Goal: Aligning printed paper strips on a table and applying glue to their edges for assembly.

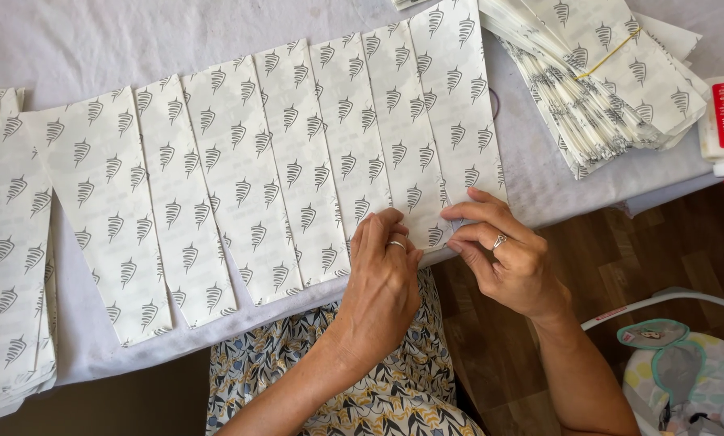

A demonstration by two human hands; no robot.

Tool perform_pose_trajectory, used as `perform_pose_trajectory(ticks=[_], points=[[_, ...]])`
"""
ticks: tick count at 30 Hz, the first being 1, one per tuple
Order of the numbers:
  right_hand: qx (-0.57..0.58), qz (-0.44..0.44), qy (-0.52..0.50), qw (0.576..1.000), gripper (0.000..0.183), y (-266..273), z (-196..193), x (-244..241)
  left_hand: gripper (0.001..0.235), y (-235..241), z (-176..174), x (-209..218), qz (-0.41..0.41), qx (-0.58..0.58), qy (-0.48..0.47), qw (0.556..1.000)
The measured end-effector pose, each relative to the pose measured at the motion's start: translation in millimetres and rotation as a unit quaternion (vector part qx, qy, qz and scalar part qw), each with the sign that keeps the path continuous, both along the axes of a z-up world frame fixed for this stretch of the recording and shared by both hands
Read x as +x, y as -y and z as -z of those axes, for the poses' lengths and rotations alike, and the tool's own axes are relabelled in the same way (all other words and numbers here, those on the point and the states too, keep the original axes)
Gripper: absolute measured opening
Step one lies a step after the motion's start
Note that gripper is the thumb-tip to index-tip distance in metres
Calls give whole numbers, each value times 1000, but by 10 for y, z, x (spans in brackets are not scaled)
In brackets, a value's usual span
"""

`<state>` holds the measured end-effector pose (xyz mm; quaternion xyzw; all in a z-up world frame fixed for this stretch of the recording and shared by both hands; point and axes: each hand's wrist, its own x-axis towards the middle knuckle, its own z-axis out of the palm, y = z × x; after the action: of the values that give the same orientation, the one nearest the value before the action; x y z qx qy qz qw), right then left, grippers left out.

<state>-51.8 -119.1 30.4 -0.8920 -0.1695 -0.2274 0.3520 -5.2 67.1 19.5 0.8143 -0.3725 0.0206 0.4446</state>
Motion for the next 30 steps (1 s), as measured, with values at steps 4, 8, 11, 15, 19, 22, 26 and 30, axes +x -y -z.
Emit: perform_pose_trajectory(ticks=[4,8,11,15,19,22,26,30], points=[[34,49,-1,998,7,-30,51,1,21,72,179,-12,-54,59,26,996],[32,60,-17,998,7,-58,0,1,17,85,181,-18,-53,53,2,997],[34,61,-24,997,8,-69,-22,10,16,94,235,-7,-48,52,-4,997],[47,69,-32,996,12,-92,-85,30,11,90,231,17,-40,49,-32,997],[63,87,-21,994,24,-169,-101,61,4,56,81,43,-32,59,-43,997],[41,101,-21,994,25,-184,-56,22,5,11,43,44,-26,41,-70,996],[70,101,-73,990,17,-132,-87,5,16,-6,13,44,-17,29,-82,996],[85,100,-92,987,16,-136,-129,20,14,53,-32,25,-29,42,-69,996]])
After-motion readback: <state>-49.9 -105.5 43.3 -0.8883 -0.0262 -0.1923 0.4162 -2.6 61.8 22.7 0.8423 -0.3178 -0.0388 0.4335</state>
